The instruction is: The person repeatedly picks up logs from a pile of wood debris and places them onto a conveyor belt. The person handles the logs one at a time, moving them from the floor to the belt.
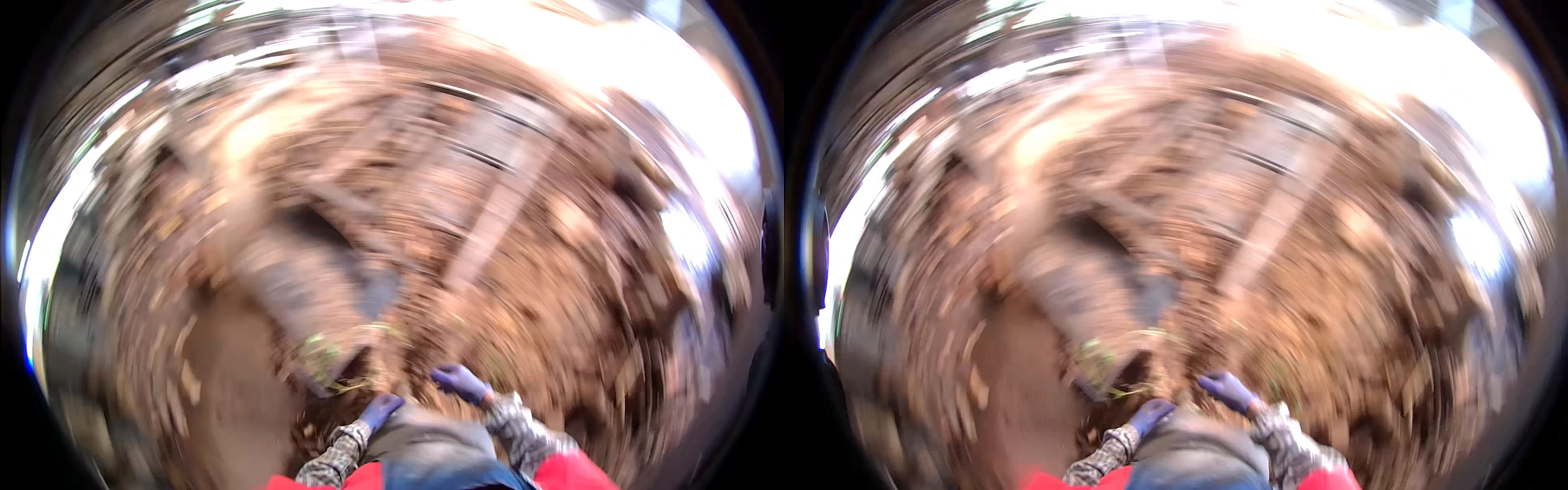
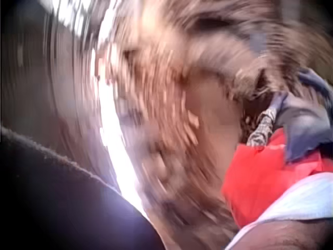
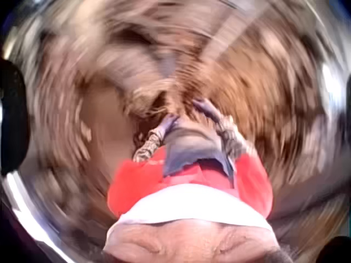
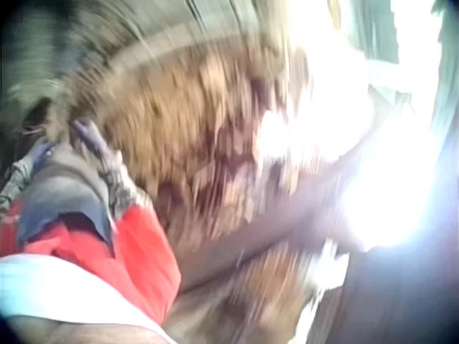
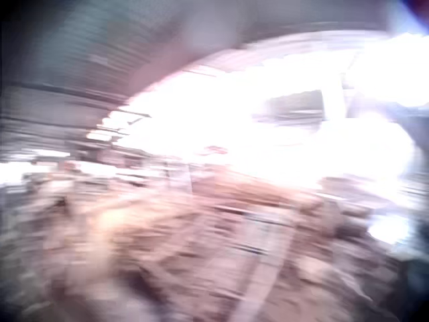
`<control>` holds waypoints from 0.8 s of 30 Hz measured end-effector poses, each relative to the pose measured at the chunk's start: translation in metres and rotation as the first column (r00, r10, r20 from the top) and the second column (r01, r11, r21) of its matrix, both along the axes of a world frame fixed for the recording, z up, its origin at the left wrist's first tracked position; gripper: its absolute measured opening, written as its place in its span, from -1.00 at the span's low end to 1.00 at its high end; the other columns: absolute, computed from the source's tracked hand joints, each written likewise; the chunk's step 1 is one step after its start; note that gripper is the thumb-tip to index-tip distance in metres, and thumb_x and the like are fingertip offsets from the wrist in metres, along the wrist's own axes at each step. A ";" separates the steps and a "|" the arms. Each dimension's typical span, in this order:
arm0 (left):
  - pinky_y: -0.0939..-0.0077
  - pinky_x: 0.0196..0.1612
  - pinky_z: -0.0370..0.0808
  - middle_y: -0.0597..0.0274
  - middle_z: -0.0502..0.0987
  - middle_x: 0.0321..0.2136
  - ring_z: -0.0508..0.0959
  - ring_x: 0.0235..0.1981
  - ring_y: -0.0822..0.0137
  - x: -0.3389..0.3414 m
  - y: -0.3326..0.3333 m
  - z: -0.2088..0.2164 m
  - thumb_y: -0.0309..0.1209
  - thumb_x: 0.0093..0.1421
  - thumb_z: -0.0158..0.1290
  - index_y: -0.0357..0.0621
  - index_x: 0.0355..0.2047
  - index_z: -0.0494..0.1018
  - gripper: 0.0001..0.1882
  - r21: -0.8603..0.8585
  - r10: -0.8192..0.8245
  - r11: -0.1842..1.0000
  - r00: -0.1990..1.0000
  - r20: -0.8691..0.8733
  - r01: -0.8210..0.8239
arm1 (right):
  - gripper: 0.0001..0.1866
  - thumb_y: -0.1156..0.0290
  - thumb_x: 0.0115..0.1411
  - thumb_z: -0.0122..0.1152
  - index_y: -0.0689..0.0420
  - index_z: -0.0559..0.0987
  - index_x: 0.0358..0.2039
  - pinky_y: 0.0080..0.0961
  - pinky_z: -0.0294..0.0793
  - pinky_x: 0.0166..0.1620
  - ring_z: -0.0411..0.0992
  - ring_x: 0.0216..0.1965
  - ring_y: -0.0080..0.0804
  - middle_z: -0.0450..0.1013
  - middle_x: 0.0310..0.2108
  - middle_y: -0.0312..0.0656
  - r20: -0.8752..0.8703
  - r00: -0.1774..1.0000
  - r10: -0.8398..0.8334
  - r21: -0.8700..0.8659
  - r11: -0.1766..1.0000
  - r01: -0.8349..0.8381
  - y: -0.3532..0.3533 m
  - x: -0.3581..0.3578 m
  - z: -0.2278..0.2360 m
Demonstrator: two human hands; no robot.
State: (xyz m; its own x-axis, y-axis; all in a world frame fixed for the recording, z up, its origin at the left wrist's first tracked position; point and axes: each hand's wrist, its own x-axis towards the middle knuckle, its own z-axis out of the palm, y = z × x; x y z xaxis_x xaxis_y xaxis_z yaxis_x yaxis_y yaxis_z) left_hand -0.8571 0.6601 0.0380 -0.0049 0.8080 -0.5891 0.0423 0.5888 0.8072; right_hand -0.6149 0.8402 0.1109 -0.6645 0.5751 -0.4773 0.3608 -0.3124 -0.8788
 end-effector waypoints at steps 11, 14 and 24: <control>0.42 -0.15 0.56 0.16 0.61 -0.29 0.59 -0.27 0.34 0.106 0.092 -0.028 -0.11 0.25 0.21 -0.29 -0.05 0.50 -0.52 -0.297 -0.699 0.694 0.712 -0.064 0.655 | -0.32 -0.14 0.14 0.08 0.32 0.62 -0.11 -0.16 0.46 0.06 0.49 0.06 0.12 0.52 -0.09 0.28 0.803 0.246 -0.543 0.032 0.451 0.892 -0.330 0.362 -0.092; 0.51 -0.27 0.53 0.21 0.60 -0.32 0.59 -0.31 0.39 0.176 0.135 -0.002 -0.12 0.28 0.16 -0.26 -0.04 0.49 -0.56 -0.318 -0.629 0.753 0.772 -0.093 0.576 | -0.25 -0.22 0.16 0.06 0.34 0.61 -0.09 -0.13 0.44 0.08 0.47 0.06 0.19 0.50 -0.04 0.29 0.902 0.186 -0.390 -0.051 0.332 0.942 -0.470 0.345 -0.141; 0.68 -0.54 0.30 0.30 0.61 -0.36 0.49 -0.53 0.54 0.334 0.164 -0.011 -0.10 0.29 0.15 -0.13 -0.07 0.49 -0.62 -0.321 -0.823 0.544 0.568 -0.022 0.776 | -0.57 0.03 0.25 0.23 0.22 0.63 -0.27 -0.44 0.52 -0.42 0.52 -0.48 -0.40 0.59 -0.40 -0.17 0.669 0.139 -0.730 -0.358 -0.153 0.921 -0.583 0.254 -0.165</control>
State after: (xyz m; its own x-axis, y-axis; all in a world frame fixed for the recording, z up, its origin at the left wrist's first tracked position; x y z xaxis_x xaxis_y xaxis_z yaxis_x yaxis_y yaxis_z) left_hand -0.5233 0.8240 0.0270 0.4615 0.3461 -0.8168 0.7031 0.4188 0.5747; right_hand -0.3613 0.2571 -0.0539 0.2636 0.0796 -0.9613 -0.5579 -0.8005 -0.2192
